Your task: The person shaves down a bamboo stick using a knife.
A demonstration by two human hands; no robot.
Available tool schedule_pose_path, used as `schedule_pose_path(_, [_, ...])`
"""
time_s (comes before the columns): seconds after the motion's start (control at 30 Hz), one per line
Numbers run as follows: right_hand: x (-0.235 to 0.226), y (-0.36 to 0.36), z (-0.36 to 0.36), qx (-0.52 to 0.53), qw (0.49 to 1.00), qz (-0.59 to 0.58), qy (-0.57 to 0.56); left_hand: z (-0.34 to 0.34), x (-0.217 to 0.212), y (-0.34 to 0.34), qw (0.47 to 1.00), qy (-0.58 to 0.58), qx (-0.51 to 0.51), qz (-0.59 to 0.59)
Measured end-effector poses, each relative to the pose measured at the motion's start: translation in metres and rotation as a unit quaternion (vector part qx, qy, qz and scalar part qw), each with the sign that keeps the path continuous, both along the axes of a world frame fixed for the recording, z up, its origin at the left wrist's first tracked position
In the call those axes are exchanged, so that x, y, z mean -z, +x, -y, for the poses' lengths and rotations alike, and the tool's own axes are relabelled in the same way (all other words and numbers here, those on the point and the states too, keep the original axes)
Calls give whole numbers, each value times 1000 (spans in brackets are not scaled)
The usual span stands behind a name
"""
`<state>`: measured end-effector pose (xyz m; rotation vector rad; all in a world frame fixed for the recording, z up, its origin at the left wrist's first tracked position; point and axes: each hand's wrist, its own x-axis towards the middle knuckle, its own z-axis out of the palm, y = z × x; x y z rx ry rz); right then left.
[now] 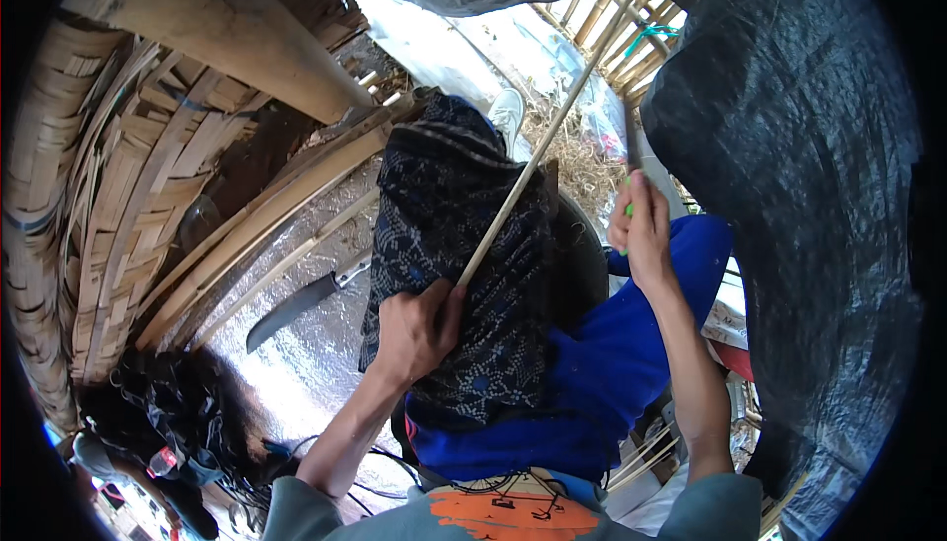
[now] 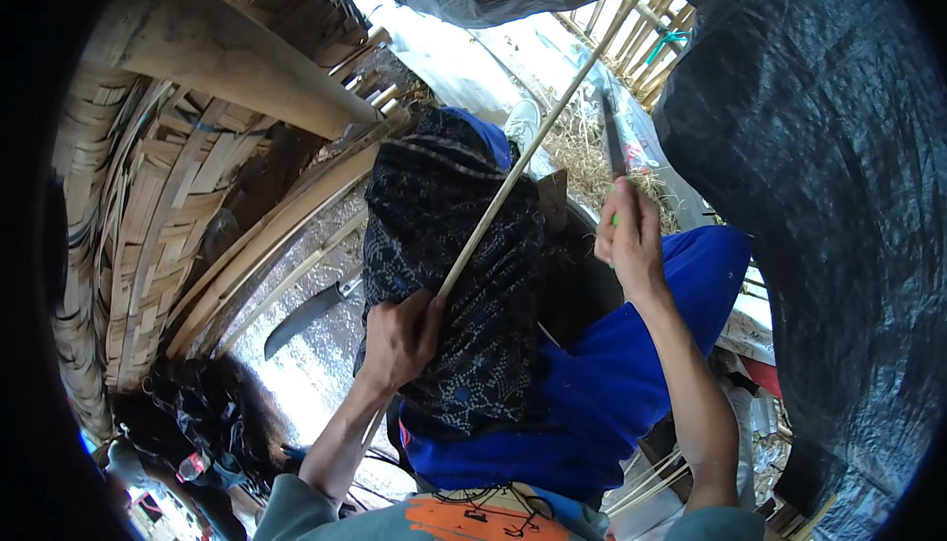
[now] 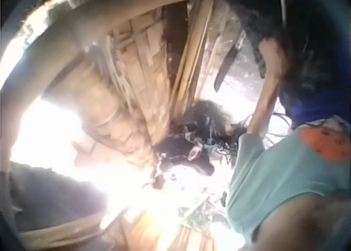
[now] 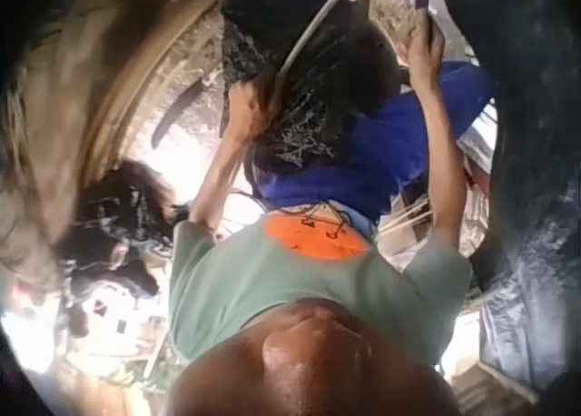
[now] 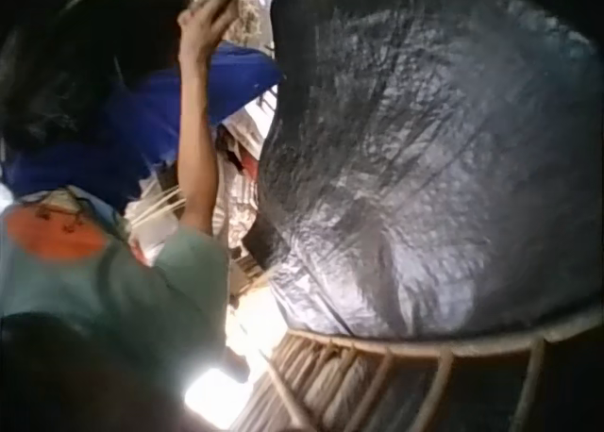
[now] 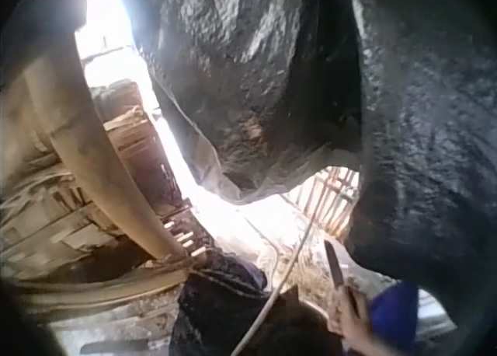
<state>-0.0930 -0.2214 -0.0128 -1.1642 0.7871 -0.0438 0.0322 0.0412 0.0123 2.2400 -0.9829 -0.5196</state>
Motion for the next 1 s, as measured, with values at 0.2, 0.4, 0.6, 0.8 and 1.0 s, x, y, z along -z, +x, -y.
schedule_pose_path(0.2, [6, 1, -3, -72, 985, 9, -158, 1, 5, -1, 1000, -9, 5, 15])
schedule_pose_path(0.4, [15, 0, -27, -195, 954, -43, -224, 1, 7, -3, 999, -10, 9, 29])
schedule_pose_path(0.6, [10, 0, -26, -120, 984, -29, -129, 4, 6, -4, 1000, -3, 10, 28])
schedule_pose_path(0.8, [1, -1, 10, 23, 999, 15, -25, 4, 4, -4, 1000, -8, 2, 21])
schedule_pose_path(1.0, [12, 2, -3, -54, 976, 55, -203, -2, 8, -3, 999, -14, 13, 33])
